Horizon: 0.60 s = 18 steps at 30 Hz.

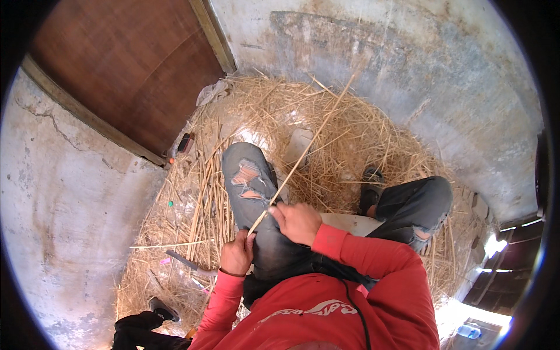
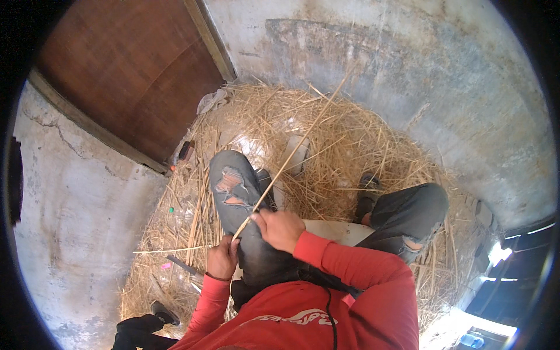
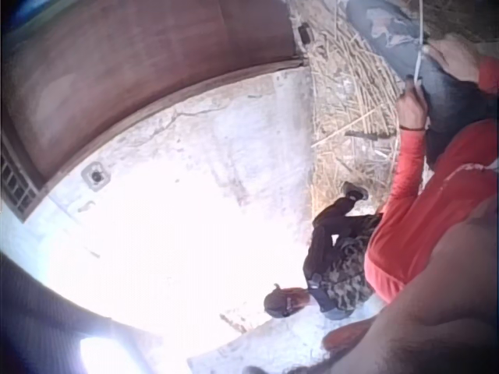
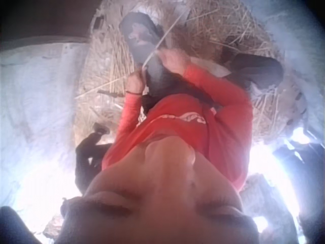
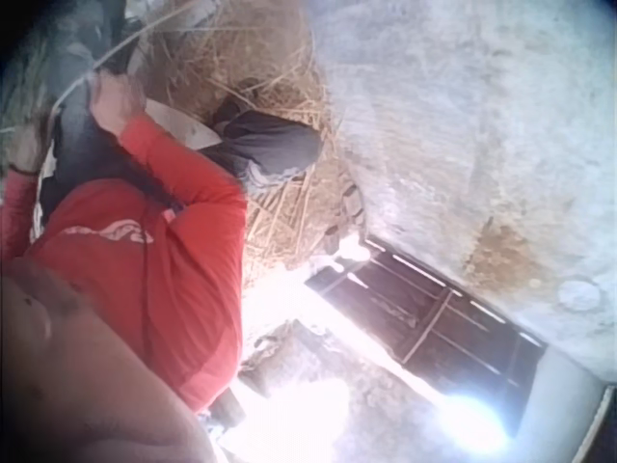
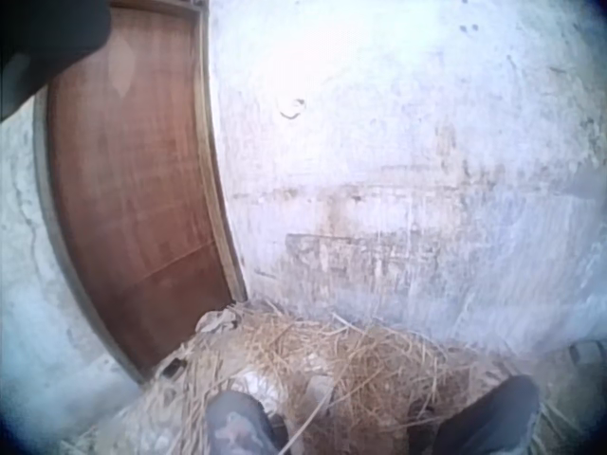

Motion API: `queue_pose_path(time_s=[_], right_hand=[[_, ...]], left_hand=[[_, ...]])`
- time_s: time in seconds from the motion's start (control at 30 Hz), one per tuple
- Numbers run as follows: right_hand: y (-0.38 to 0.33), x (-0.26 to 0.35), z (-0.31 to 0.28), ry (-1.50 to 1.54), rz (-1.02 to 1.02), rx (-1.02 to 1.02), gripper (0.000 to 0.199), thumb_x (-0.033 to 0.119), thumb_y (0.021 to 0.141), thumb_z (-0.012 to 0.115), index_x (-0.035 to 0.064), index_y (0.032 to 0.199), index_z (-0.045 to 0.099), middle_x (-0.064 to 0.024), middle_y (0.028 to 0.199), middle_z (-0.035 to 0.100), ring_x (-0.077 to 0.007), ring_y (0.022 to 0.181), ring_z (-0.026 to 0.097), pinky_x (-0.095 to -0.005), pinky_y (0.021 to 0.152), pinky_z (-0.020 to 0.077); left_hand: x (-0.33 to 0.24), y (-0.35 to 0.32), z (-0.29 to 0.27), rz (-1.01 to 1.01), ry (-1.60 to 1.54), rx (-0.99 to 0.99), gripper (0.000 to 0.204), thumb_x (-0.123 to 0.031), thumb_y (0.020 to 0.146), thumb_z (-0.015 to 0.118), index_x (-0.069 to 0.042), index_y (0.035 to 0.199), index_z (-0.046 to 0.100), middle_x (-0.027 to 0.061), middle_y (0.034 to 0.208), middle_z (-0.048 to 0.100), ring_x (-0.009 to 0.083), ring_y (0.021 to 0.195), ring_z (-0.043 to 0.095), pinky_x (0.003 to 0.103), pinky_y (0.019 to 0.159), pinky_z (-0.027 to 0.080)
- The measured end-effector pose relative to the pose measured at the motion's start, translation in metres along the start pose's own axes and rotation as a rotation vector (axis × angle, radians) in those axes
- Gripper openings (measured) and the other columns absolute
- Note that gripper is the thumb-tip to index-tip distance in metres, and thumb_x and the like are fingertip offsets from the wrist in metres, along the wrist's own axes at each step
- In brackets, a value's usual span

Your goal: The person strips thin layers off a long bamboo stick using a small green blade held by hand while sitting on a pile of straw.

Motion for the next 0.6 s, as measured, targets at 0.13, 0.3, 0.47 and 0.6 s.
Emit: queue_pose_path(time_s=[0.13,0.3,0.47,0.6], right_hand=[[0.017,-0.011,-0.057,0.101,0.003,-0.262,0.044,0.041,0.106,0.045,0.0081,0.091,0.070,-0.0239,0.075,0.067,-0.0459,0.067,0.066,-0.0560,0.063,0.0530],[0.033,-0.044,-0.102,0.111,0.072,-0.369,0.047,0.041,0.107,0.044,0.0060,0.092,0.070,-0.0244,0.068,0.064,-0.0467,0.064,0.063,-0.0566,0.061,0.0499],[0.008,-0.019,-0.071,0.172,0.052,-0.269,0.049,0.041,0.108,0.044,0.0030,0.090,0.068,-0.0252,0.069,0.063,-0.0472,0.065,0.062,-0.0551,0.060,0.0495],[0.027,-0.050,-0.119,0.170,0.106,-0.381,0.046,0.039,0.108,0.044,0.0034,0.095,0.070,-0.0260,0.073,0.064,-0.0483,0.069,0.063,-0.0546,0.062,0.0497]], left_hand=[[-0.002,-0.001,-0.004,0.005,-0.141,0.008,0.016,-0.021,0.100,0.066,-0.006,0.095,0.062,0.0239,0.061,0.058,0.0458,0.059,0.062,0.053,0.050,0.044],[-0.030,0.019,-0.005,0.021,-0.200,-0.028,0.017,-0.020,0.100,0.067,-0.003,0.095,0.065,0.0216,0.060,0.058,0.0427,0.056,0.062,0.047,0.049,0.044],[-0.053,0.037,-0.008,-0.013,-0.274,-0.018,0.021,-0.020,0.101,0.066,-0.001,0.096,0.066,0.0142,0.056,0.053,0.0261,0.046,0.054,0.038,0.048,0.041],[-0.061,0.039,-0.006,-0.058,-0.367,0.045,0.024,-0.023,0.103,0.062,0.000,0.096,0.066,0.0078,0.056,0.051,0.0152,0.049,0.051,0.034,0.049,0.040]])
Point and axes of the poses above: each hand's wrist, its own y-axis towards the middle knuckle, its own z-axis out of the palm, x = y × z, the point moved 10 cm from there along y, towards the middle knuckle
